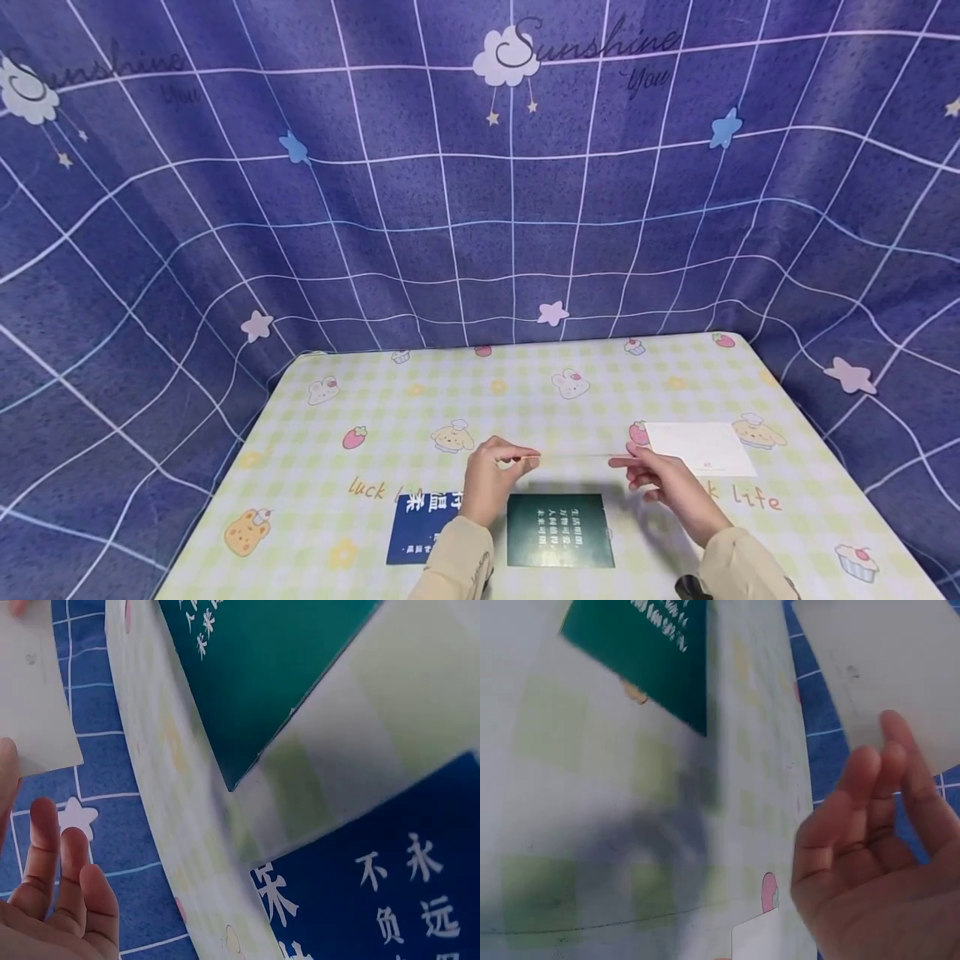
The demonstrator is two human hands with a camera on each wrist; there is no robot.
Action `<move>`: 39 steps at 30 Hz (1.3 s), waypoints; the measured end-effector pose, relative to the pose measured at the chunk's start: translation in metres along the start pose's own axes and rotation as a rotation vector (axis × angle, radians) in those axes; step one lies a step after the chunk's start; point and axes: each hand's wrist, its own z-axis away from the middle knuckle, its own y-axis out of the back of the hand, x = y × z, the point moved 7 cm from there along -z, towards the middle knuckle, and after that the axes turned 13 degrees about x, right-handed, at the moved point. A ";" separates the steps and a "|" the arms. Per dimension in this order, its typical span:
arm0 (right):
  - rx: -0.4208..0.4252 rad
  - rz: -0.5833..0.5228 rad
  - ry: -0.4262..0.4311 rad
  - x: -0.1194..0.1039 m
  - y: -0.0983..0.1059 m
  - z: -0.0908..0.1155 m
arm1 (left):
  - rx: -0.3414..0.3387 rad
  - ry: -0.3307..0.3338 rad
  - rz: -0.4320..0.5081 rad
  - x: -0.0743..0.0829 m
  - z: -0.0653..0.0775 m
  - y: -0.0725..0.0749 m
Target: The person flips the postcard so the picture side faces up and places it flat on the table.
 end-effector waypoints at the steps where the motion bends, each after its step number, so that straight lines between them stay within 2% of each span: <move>1: 0.008 -0.010 0.008 0.000 0.001 -0.001 | -0.003 -0.003 -0.003 0.000 0.000 0.000; 5: 0.089 0.016 0.043 -0.001 0.006 -0.001 | -0.017 0.007 -0.021 0.002 0.003 -0.002; 10: 0.137 0.035 0.041 0.001 0.009 -0.001 | -0.030 -0.010 -0.024 0.007 0.006 -0.004; 15: 0.170 0.058 0.014 0.007 0.012 -0.001 | -0.036 -0.019 -0.111 0.008 0.009 -0.006; 21: 0.188 0.069 0.017 0.009 0.014 0.000 | -0.086 0.035 -0.167 0.007 0.012 -0.007; 25: 0.194 0.082 0.037 0.010 0.015 0.001 | -0.106 0.062 -0.162 0.007 0.013 -0.007; 33: 0.209 0.109 0.064 0.014 0.018 0.002 | -0.151 0.010 -0.059 0.016 0.012 -0.011; 39: 0.227 0.166 0.072 0.014 0.018 0.003 | -0.157 0.022 -0.040 0.017 0.011 -0.012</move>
